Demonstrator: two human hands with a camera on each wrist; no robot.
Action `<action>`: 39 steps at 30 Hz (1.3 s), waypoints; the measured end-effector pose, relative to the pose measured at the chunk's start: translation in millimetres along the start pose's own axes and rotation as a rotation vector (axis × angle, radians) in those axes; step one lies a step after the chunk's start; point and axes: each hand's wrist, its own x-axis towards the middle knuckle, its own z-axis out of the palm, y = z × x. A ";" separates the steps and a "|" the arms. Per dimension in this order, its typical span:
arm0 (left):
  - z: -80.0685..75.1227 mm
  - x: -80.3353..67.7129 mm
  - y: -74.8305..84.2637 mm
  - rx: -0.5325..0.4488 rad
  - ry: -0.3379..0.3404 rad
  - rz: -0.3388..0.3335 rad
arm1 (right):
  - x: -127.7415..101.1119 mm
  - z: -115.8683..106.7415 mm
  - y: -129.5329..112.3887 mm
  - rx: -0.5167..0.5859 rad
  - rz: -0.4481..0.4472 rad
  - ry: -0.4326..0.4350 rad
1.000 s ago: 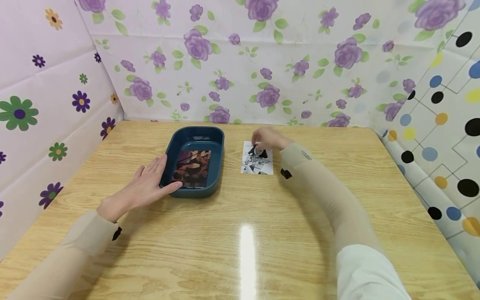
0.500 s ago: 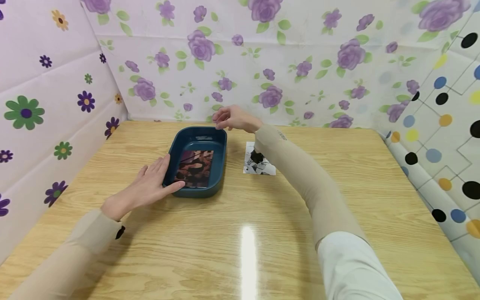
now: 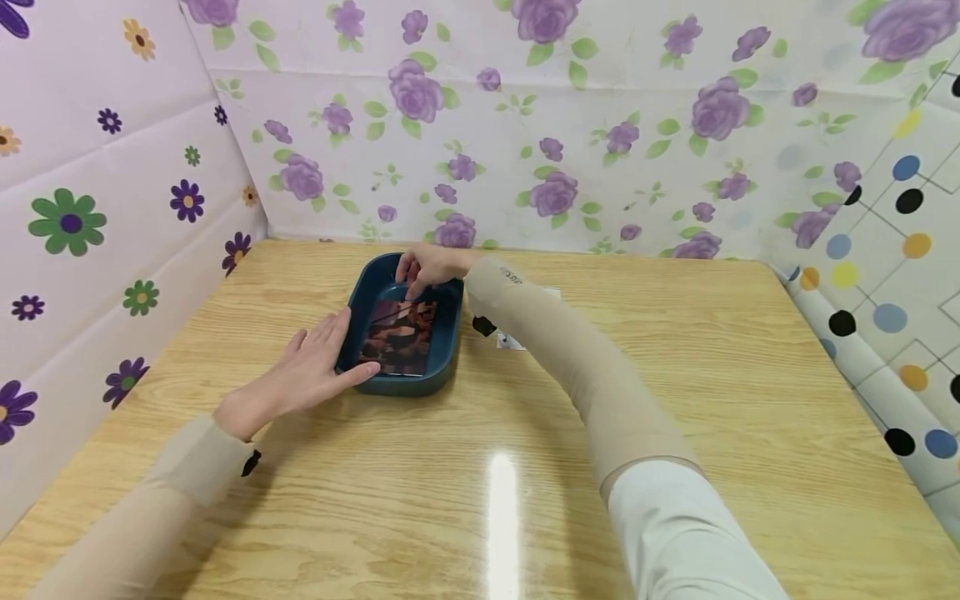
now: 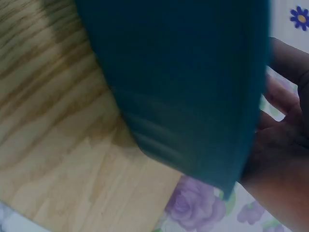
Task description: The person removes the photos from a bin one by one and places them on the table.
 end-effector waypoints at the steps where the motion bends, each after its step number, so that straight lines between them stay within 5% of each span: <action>1: 0.1 0.1 0.1 -0.001 0.001 0.002 | 1.7 2.0 0.2 -0.021 0.002 -0.012; 8: 1.1 -0.2 -0.4 -0.010 0.008 0.006 | 7.9 13.0 1.5 -0.142 0.006 -0.061; 21: 1.0 -0.5 0.0 -0.009 0.013 0.007 | 15.9 18.0 7.3 -0.207 0.060 -0.105; 39: 0.9 0.8 -0.1 0.000 0.003 0.001 | 9.8 25.8 4.4 -0.275 0.036 -0.007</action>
